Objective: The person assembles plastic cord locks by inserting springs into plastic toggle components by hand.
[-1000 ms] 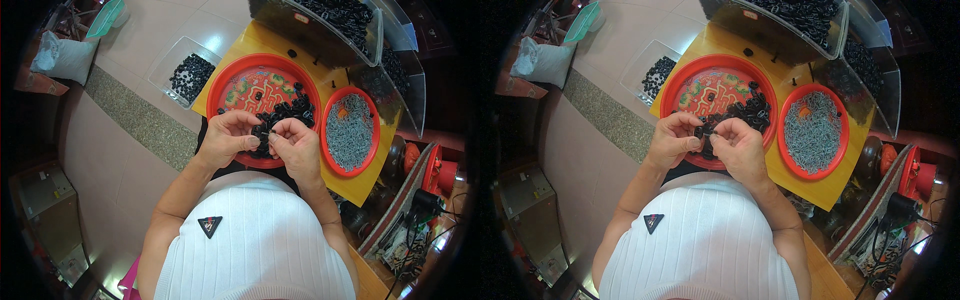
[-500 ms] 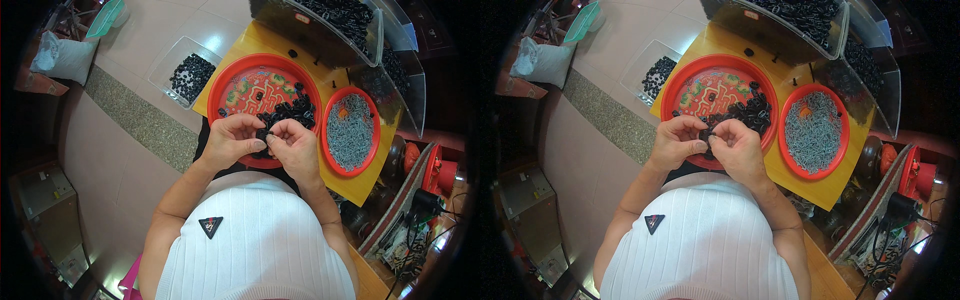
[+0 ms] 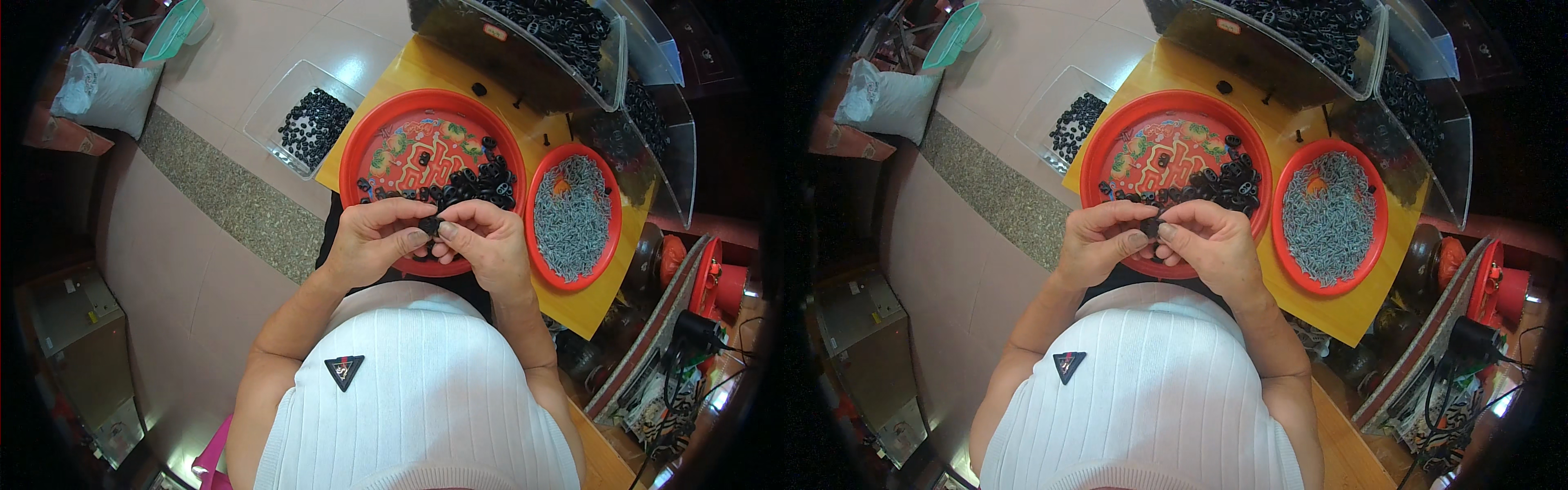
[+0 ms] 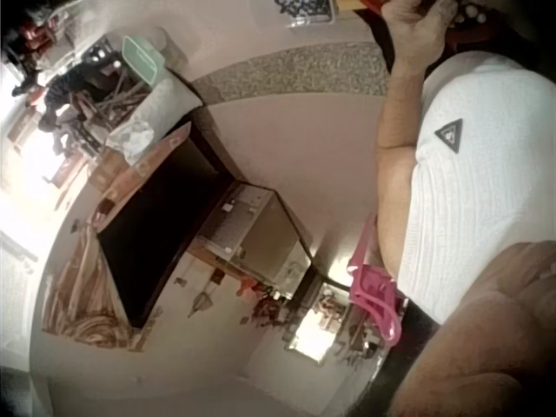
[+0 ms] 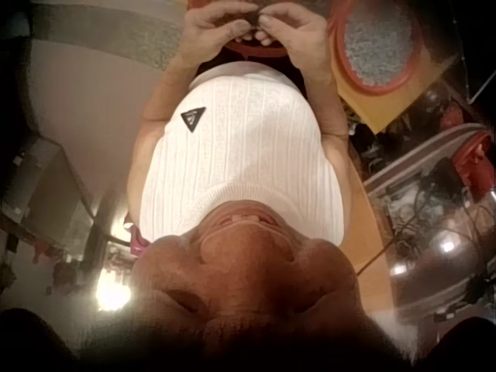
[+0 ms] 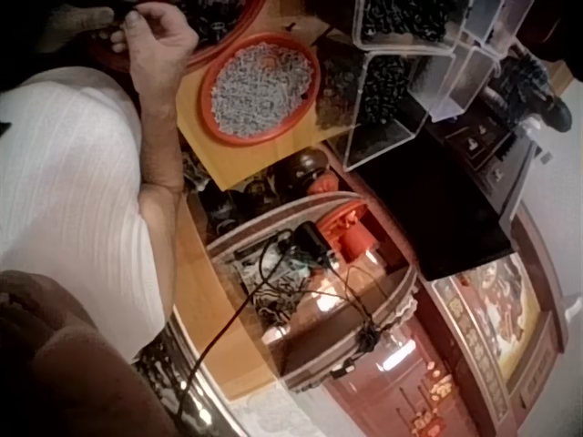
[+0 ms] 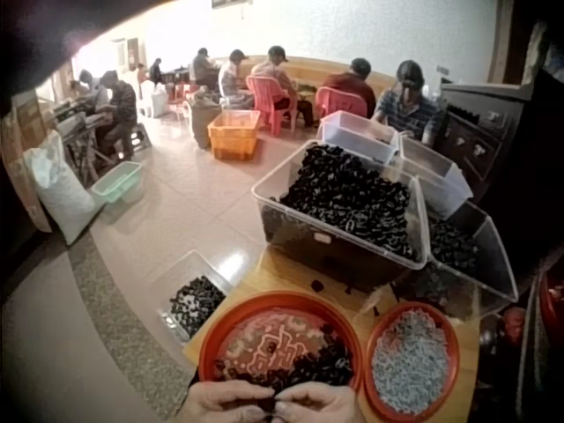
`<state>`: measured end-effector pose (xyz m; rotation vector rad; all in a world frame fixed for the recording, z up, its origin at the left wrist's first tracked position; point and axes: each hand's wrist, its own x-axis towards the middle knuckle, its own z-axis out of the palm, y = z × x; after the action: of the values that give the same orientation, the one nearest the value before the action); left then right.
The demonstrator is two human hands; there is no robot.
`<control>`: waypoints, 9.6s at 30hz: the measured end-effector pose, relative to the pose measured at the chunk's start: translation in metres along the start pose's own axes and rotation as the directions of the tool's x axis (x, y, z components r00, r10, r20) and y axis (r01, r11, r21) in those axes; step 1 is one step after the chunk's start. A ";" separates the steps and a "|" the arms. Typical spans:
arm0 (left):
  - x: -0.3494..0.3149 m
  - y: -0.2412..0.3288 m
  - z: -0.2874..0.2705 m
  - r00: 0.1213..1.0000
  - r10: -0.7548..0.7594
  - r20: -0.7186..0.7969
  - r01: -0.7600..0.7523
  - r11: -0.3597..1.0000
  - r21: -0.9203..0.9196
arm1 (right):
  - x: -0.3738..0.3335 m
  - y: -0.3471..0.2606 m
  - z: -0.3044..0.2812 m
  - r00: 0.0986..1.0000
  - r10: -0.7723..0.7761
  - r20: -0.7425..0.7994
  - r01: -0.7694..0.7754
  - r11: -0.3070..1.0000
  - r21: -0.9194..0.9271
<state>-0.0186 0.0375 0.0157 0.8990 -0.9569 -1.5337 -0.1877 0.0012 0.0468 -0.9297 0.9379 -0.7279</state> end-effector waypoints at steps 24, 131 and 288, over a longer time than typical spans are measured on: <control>0.005 -0.012 0.008 0.984 0.157 0.080 -0.168 0.975 0.149 | 0.013 0.018 -0.013 0.991 -0.029 0.133 0.022 0.998 0.054; 0.006 -0.005 0.004 0.987 -0.160 -0.005 0.110 0.701 -0.704 | 0.000 0.012 0.033 0.973 -0.218 -0.068 0.215 0.975 -0.050; 0.004 -0.011 -0.002 0.990 0.136 0.048 -0.137 0.990 0.040 | 0.012 0.017 -0.010 0.988 0.042 0.146 -0.074 0.973 0.219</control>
<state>-0.0215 0.0341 0.0048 0.8154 -1.0659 -1.4264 -0.1896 -0.0048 0.0250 -0.7412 0.7386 -0.6930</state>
